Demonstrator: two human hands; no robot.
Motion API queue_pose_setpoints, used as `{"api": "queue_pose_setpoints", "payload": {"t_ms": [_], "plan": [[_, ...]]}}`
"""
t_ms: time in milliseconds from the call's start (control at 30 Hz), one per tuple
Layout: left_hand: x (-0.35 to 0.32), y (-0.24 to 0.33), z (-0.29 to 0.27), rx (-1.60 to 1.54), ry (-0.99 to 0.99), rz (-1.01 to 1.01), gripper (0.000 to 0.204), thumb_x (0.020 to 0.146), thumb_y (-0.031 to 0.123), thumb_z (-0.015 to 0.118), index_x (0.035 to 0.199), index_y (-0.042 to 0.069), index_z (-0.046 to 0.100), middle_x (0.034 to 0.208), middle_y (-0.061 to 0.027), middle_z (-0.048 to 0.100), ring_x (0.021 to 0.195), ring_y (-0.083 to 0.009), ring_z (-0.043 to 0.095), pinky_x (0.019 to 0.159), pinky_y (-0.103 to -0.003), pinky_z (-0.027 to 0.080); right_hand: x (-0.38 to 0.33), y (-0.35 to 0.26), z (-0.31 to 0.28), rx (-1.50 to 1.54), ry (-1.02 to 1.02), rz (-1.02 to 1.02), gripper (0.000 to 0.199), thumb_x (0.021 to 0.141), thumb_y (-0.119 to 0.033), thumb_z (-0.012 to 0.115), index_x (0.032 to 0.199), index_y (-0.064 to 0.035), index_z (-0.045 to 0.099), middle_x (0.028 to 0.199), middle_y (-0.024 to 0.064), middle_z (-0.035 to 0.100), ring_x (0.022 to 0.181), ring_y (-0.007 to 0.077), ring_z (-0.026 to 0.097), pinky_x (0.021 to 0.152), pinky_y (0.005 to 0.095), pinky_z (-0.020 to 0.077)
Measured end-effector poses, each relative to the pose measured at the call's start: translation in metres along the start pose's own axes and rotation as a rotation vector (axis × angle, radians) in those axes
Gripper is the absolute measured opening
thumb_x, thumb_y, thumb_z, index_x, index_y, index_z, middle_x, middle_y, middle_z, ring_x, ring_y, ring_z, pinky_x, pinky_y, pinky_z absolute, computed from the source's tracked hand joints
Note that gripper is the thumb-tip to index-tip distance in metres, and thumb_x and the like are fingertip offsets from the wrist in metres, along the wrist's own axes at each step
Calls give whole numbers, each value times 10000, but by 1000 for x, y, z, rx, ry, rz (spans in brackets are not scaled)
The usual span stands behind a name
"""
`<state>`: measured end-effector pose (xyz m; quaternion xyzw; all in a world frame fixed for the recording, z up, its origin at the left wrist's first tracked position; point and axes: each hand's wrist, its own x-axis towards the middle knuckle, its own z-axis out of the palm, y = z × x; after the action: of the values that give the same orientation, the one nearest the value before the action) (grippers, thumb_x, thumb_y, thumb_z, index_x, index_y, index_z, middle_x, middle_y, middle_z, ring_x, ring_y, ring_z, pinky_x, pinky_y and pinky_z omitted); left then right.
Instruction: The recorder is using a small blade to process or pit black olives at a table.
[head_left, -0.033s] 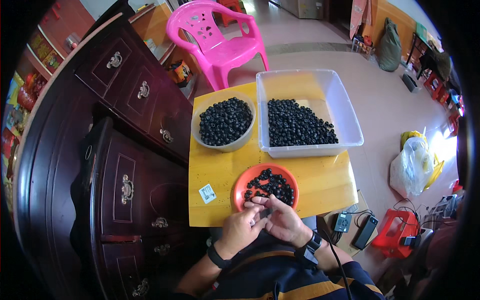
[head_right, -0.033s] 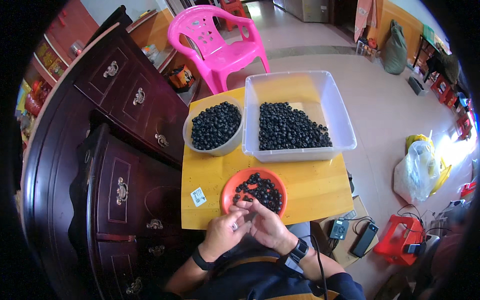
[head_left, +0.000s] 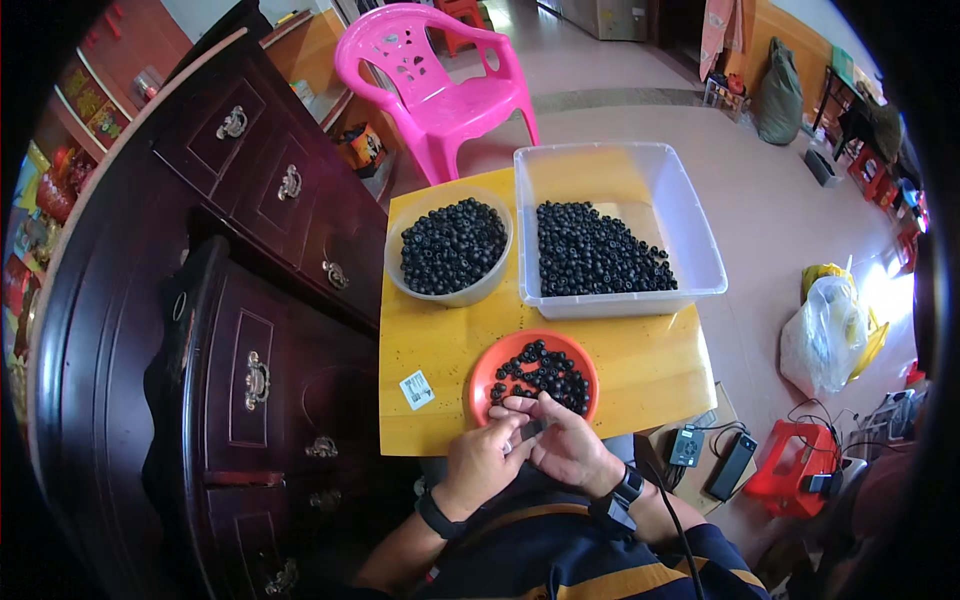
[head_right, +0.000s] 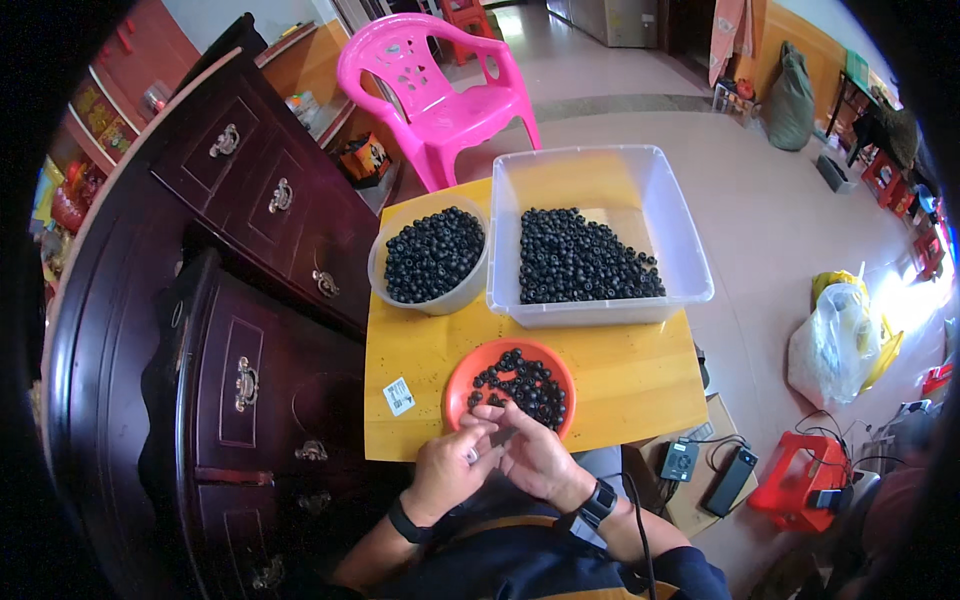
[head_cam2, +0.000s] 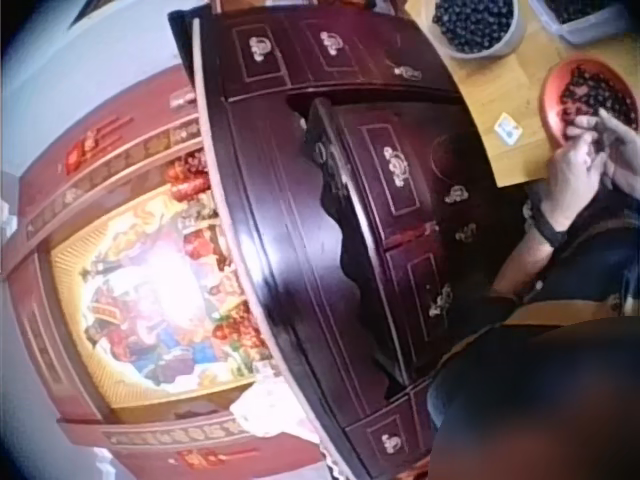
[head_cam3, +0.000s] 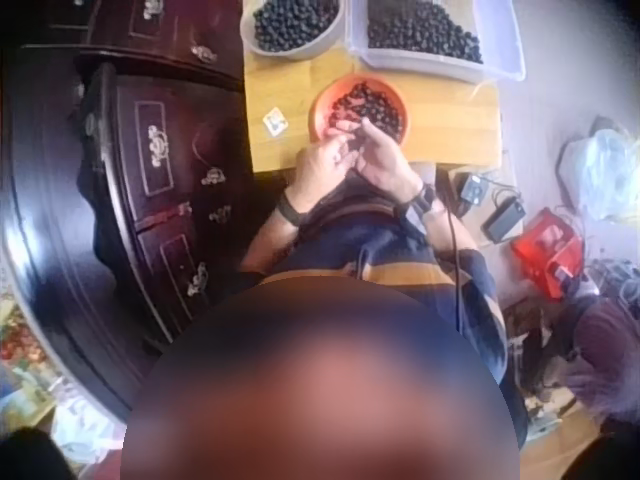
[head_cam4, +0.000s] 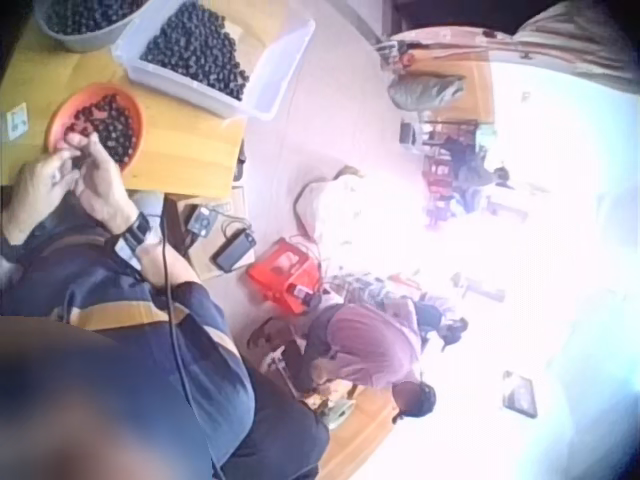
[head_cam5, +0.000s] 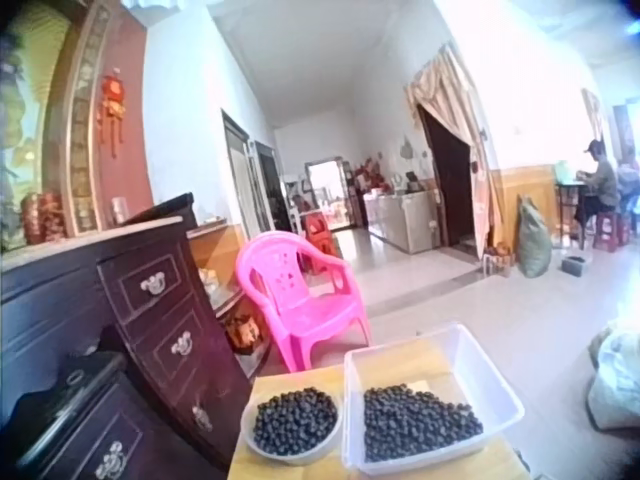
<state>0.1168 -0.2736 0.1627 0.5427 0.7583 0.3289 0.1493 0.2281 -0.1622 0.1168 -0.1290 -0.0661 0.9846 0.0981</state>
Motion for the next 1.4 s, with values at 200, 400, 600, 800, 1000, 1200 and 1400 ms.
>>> {"api": "queue_pose_setpoints", "payload": {"t_ms": [200, 400, 600, 800, 1000, 1200, 1400], "plan": [[-8, 7, 3, 16, 83, 64, 230, 807, 96, 702, 1035, 92, 665, 793, -110, 689, 726, -300, 694, 612, -402, 549, -11, 5, 9, -64, 49, 7, 546, 1046, -409, 412, 1347, 40, 491, 1372, 179, 553, 1249, 291, 541, 1095, 433, 401], [-10, 11, -2, 18, 166, 108, 229, 787, 80, 702, 1013, 88, 667, 784, -116, 688, 706, -303, 692, 615, -411, 550, -12, 11, 20, -108, 30, -15, 479, 1045, -363, 427, 1333, 8, 523, 1362, 167, 564, 1237, 272, 550, 1069, 417, 424], [-33, 9, -20, -142, 238, 36, 196, 791, 28, 692, 981, 42, 646, 687, -112, 651, 598, -271, 666, 555, -354, 513, -24, 35, 35, -307, 78, -61, 306, 1040, -246, 481, 1299, -88, 524, 1198, 63, 617, 1152, 177, 575, 998, 357, 456], [-79, 3, -47, -52, 339, 114, 181, 793, 13, 689, 966, 46, 647, 669, -95, 638, 591, -258, 659, 548, -349, 505, -40, 75, 39, -322, 39, -31, 203, 1002, -147, 563, 1201, -111, 544, 1124, 26, 628, 1037, 149, 623, 933, 326, 504], [-125, 7, -61, -59, 337, 159, 232, 784, 3, 703, 1008, 57, 671, 690, -95, 643, 622, -252, 662, 568, -343, 507, -59, 117, 46, -358, -16, -47, 160, 1009, -153, 558, 1158, -97, 568, 1124, 47, 633, 1039, 161, 634, 942, 339, 517], [-141, 12, -73, -227, 349, 181, 285, 785, 5, 728, 1063, 48, 684, 696, -91, 639, 593, -201, 625, 557, -308, 480, -63, 134, 52, -429, -13, -72, 151, 1010, -194, 571, 1138, -114, 578, 1092, 42, 649, 1040, 156, 632, 944, 346, 510], [-141, 7, -85, -301, 341, 144, 239, 783, 21, 760, 1014, 33, 702, 659, -58, 607, 558, -137, 562, 544, -272, 450, -54, 135, 65, -381, -65, -36, 122, 1001, -223, 588, 1064, -120, 597, 1068, 28, 656, 1026, 151, 632, 932, 336, 498]]}}
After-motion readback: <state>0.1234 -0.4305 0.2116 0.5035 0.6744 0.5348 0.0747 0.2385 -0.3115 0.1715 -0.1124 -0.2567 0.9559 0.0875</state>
